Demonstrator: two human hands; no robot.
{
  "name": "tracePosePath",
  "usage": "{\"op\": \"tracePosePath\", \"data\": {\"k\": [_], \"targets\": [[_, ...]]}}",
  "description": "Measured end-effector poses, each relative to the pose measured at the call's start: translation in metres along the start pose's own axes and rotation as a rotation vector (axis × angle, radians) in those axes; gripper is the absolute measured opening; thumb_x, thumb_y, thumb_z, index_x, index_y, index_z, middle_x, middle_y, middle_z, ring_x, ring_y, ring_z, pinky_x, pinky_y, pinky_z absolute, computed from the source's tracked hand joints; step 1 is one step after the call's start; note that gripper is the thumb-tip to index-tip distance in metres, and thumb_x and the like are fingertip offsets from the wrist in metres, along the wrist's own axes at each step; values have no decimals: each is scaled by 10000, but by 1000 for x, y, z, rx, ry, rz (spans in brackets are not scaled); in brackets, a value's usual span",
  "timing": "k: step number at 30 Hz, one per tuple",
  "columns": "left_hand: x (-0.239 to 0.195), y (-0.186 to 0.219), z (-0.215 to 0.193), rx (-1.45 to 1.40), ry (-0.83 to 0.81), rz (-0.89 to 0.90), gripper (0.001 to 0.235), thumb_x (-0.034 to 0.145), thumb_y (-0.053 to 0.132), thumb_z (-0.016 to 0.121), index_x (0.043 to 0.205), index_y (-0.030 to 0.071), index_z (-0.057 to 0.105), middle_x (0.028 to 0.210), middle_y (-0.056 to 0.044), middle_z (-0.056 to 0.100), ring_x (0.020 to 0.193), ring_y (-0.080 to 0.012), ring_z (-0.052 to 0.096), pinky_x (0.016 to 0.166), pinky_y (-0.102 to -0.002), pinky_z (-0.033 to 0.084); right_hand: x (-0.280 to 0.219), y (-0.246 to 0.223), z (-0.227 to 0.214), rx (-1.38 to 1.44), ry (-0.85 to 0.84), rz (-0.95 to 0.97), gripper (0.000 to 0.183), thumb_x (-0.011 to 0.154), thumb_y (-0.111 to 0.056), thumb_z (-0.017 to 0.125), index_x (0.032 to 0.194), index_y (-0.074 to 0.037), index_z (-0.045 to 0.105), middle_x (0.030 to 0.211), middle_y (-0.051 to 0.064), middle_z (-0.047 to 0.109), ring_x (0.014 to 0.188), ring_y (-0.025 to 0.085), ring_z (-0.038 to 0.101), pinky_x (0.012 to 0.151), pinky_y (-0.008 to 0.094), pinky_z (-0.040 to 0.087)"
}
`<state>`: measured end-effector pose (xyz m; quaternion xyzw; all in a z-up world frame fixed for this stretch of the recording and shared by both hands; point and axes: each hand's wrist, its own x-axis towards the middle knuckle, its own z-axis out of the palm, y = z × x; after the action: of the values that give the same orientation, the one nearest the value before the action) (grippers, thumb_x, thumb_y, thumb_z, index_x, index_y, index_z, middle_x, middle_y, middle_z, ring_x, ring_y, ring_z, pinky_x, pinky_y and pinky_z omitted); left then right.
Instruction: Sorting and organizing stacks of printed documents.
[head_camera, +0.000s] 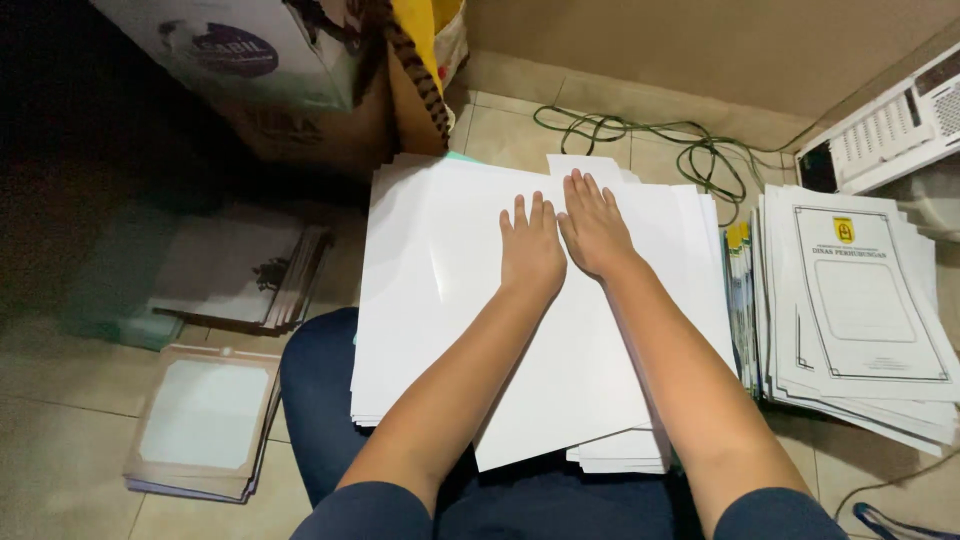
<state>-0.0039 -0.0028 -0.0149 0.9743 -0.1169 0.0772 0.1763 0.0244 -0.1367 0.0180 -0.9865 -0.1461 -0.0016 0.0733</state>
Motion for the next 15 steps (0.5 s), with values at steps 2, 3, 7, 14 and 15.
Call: {"op": "tracePosePath", "data": {"k": [2,3,7,14,15], "targets": [[-2,3,-12,24,-18,10,548,1043,217,450,1536,-18,396,1659,-186,321,1555,-411,227,1238,-604,170,-14,-4,2,12,18,2,643,1057,-323,372,1589,19,252,1680,198,211,1556,323,172,1247,473,131],[-1,7,-18,43,-20,18,551,1045,216,448,1540,-20,391,1661,-189,314,1558,-410,222,1238,-611,169,-21,-3,-1,11,45,-3,641,1064,-328,373,1590,20,258,1678,203,219,1558,327,177,1253,471,133],[-2,14,-52,-15,-199,8,700,939,309,496,1551,10,332,1654,-180,241,1529,-410,169,1204,-622,127,-112,-29,-10,-24,6,41,654,1044,-319,394,1581,30,261,1670,205,239,1557,330,193,1246,471,147],[22,4,-19,78,-154,240,634,944,195,458,1558,82,351,1659,-69,268,1533,-341,186,1197,-648,116,-242,-54,-27,44,-56,25,676,1012,-291,437,1568,39,240,1648,227,244,1532,352,217,1234,459,154],[17,3,-16,43,-149,227,634,934,217,463,1540,67,353,1640,-86,283,1523,-332,198,1206,-626,124,-245,-54,-26,61,-82,9,683,1006,-290,439,1569,38,235,1647,228,241,1530,352,213,1229,457,152]]}}
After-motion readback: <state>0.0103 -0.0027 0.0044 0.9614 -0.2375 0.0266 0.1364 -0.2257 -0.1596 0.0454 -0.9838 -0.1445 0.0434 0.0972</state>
